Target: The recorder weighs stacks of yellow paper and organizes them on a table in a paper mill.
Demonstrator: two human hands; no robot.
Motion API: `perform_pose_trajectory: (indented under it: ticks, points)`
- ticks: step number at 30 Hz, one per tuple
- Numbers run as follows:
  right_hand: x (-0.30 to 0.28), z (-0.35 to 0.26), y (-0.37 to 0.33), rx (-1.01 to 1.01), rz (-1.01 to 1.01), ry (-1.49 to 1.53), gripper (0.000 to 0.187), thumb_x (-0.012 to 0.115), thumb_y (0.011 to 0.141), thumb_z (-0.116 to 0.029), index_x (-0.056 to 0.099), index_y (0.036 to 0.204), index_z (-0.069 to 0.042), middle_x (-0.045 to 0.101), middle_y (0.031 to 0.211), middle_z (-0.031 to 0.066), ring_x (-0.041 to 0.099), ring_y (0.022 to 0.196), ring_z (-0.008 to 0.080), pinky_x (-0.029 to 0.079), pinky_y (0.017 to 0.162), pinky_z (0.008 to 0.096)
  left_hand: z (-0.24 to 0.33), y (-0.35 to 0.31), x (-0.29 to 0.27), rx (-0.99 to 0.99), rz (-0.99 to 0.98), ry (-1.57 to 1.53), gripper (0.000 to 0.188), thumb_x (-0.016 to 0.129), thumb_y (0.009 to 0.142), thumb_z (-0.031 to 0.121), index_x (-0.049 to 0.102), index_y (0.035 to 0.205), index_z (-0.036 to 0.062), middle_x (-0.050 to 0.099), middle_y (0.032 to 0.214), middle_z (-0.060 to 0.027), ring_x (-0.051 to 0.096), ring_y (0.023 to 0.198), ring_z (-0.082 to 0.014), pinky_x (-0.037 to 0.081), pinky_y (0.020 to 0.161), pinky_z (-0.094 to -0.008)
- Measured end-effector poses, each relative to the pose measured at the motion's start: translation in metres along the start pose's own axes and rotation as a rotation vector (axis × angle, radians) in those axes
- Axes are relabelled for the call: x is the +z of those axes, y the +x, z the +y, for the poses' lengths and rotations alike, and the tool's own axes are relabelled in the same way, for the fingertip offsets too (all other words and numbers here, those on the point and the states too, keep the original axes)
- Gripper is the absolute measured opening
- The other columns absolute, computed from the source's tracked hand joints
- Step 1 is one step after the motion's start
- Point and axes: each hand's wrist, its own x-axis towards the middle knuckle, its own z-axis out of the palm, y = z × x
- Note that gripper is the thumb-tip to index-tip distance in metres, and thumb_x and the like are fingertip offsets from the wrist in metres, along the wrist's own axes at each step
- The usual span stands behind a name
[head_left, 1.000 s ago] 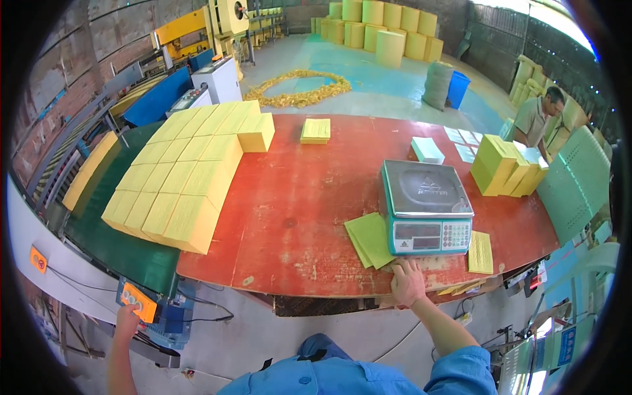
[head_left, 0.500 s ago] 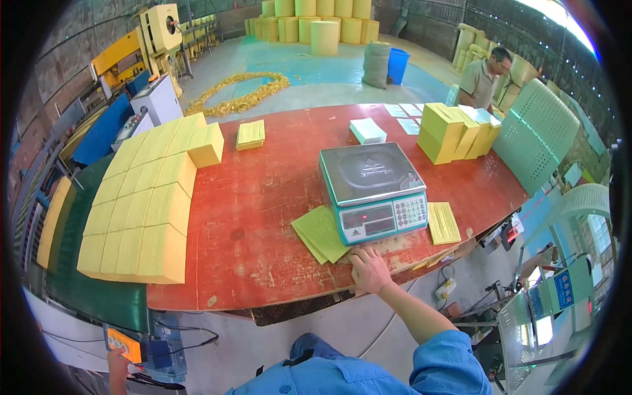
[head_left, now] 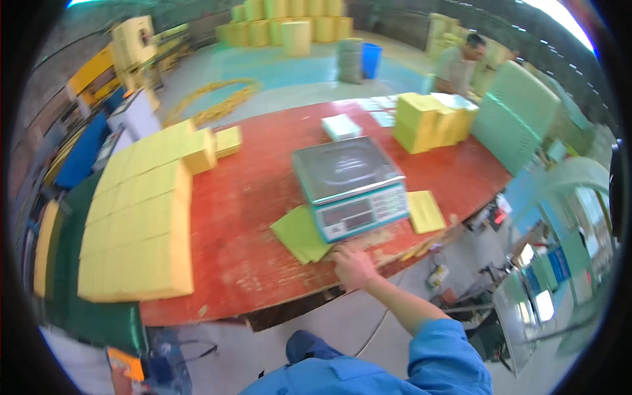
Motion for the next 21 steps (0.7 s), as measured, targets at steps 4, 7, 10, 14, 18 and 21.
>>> perform_pose_trajectory:
  ticks: [4,7,10,14,18,21]
  points:
    - [-0.002,-0.003,0.004,-0.064,0.049,0.012,0.024,0.062,0.073,-0.009,0.062,0.097,-0.005,0.061,0.11,0.0136,0.057,0.105,0.0328,0.047,0.09,0.0442,0.035,-0.033,-0.015,-0.144,0.02,0.001,0.033,0.058,0.076,-0.002,0.07,0.106,-0.0044,0.065,0.078,-0.0166,0.066,0.062,-0.0266,0.052,0.044,-0.037]
    - [-0.005,-0.005,0.006,-0.077,0.047,-0.021,0.024,0.061,0.074,-0.008,0.061,0.098,-0.003,0.061,0.111,0.0137,0.056,0.105,0.0334,0.046,0.091,0.0443,0.068,-0.042,-0.021,-0.314,-0.016,-0.104,0.035,0.058,0.073,-0.003,0.07,0.106,-0.0049,0.064,0.078,-0.0158,0.065,0.059,-0.0261,0.053,0.041,-0.0359]
    - [-0.007,-0.005,0.007,-0.058,0.015,-0.016,0.024,0.061,0.075,-0.008,0.061,0.098,-0.002,0.061,0.113,0.0136,0.056,0.106,0.0334,0.045,0.092,0.0441,0.09,-0.04,-0.024,-0.342,-0.048,-0.135,0.038,0.057,0.073,-0.003,0.069,0.11,-0.004,0.061,0.076,-0.0127,0.06,0.052,-0.0227,0.054,0.039,-0.0351]
    - [-0.005,-0.004,0.006,-0.057,-0.011,-0.015,0.025,0.061,0.075,-0.008,0.061,0.099,-0.002,0.061,0.113,0.0136,0.056,0.106,0.0331,0.045,0.091,0.044,0.085,-0.044,-0.022,-0.41,-0.015,-0.169,0.039,0.057,0.074,-0.001,0.069,0.111,-0.0035,0.059,0.073,-0.0111,0.058,0.049,-0.0193,0.053,0.039,-0.0331]
    - [-0.005,-0.003,0.004,-0.059,0.02,0.002,0.025,0.061,0.074,-0.008,0.061,0.099,-0.002,0.061,0.112,0.0133,0.056,0.103,0.0326,0.045,0.088,0.0444,0.06,-0.043,-0.029,-0.494,-0.059,-0.276,0.041,0.055,0.077,0.002,0.066,0.116,-0.0024,0.061,0.075,-0.0109,0.057,0.047,-0.0201,0.049,0.037,-0.0322]
    - [-0.01,-0.001,0.009,-0.04,0.0,0.014,0.024,0.061,0.075,-0.009,0.062,0.099,-0.004,0.06,0.113,0.0118,0.056,0.103,0.0315,0.045,0.086,0.0427,0.078,-0.02,-0.037,-0.408,0.006,-0.061,0.036,0.058,0.082,0.004,0.066,0.116,-0.0008,0.056,0.059,-0.0081,0.056,0.045,-0.0182,0.053,0.044,-0.0361]
